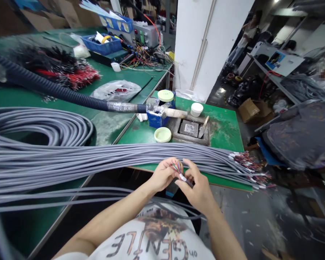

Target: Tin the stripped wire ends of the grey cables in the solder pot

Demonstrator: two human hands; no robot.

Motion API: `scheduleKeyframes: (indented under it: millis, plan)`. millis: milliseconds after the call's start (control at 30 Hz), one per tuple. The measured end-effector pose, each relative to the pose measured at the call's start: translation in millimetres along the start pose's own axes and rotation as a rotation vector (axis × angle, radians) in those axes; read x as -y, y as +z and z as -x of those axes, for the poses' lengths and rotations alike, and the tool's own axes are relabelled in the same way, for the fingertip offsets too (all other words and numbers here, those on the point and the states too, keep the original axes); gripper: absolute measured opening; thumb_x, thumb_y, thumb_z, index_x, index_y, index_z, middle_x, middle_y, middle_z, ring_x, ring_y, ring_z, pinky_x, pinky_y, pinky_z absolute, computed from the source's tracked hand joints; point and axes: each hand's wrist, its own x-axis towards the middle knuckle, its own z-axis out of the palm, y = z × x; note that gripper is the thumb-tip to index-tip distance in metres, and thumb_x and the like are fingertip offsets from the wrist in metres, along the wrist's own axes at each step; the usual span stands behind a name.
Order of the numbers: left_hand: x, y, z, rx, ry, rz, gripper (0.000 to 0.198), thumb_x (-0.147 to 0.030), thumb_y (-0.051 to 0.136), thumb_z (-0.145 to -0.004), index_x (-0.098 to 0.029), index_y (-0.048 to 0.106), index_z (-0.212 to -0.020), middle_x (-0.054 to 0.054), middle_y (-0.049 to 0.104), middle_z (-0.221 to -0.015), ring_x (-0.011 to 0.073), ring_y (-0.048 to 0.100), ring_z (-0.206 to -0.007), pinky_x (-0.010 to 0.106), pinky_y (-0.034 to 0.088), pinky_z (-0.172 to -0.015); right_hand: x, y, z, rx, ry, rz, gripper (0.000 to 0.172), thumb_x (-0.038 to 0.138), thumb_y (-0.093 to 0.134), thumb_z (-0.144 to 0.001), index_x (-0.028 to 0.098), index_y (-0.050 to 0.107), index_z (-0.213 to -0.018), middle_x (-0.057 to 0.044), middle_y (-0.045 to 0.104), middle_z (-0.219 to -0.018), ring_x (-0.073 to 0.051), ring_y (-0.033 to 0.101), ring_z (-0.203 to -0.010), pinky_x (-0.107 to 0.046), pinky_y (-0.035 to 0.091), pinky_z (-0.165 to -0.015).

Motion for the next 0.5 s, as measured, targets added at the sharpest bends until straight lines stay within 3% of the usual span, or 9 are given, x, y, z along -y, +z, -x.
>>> scheduleKeyframes:
  millis: [133, 267, 400, 500]
  plan:
    - [0, 3.5, 1, -0.089, 0.011, -0.045, 0.011, -0.018, 0.068, -0.071, -0.013, 0.059, -0.071, 0.000, 0.063, -0.063, 0.0084, 0.059, -0.055, 0.019, 0.048, -0.058, -2, 7, -5, -0.130, -0.080, 0.054, 0.043, 0.027, 0.060, -0.083, 0.025, 0.050, -0.125, 0.006, 0.053, -0.066, -0.010, 0.049, -0.059, -0.021, 0.044, -0.061]
    - [-2, 5.1, 1, -0.127, 0.050, -0.071, 0.011, -0.021, 0.067, -0.072, -0.014, 0.059, -0.072, 0.000, 0.064, -0.063, 0.0096, 0.059, -0.055, 0.021, 0.048, -0.058, -9, 3, -11, -0.120, -0.130, 0.093, 0.036, 0.029, 0.056, -0.086, 0.024, 0.055, -0.122, 0.003, 0.062, -0.069, -0.013, 0.059, -0.066, -0.024, 0.047, -0.067]
    - [-6, 10.7, 0, -0.170, 0.127, -0.208, 0.008, -0.019, 0.065, -0.072, -0.015, 0.058, -0.071, 0.000, 0.064, -0.066, 0.0107, 0.059, -0.059, 0.024, 0.049, -0.063, -8, -3, -18, -0.068, -0.175, 0.212, 0.030, 0.024, 0.051, -0.089, 0.023, 0.057, -0.118, -0.005, 0.069, -0.094, -0.018, 0.064, -0.085, -0.029, 0.049, -0.079]
    - [-10, 16.7, 0, -0.189, 0.203, -0.303, 0.008, -0.016, 0.064, -0.070, -0.014, 0.057, -0.067, -0.001, 0.062, -0.066, 0.0105, 0.057, -0.062, 0.023, 0.047, -0.064, -5, 1, -21, -0.115, -0.261, 0.305, 0.030, 0.019, 0.050, -0.088, 0.021, 0.057, -0.116, -0.008, 0.067, -0.106, -0.020, 0.062, -0.094, -0.032, 0.047, -0.084]
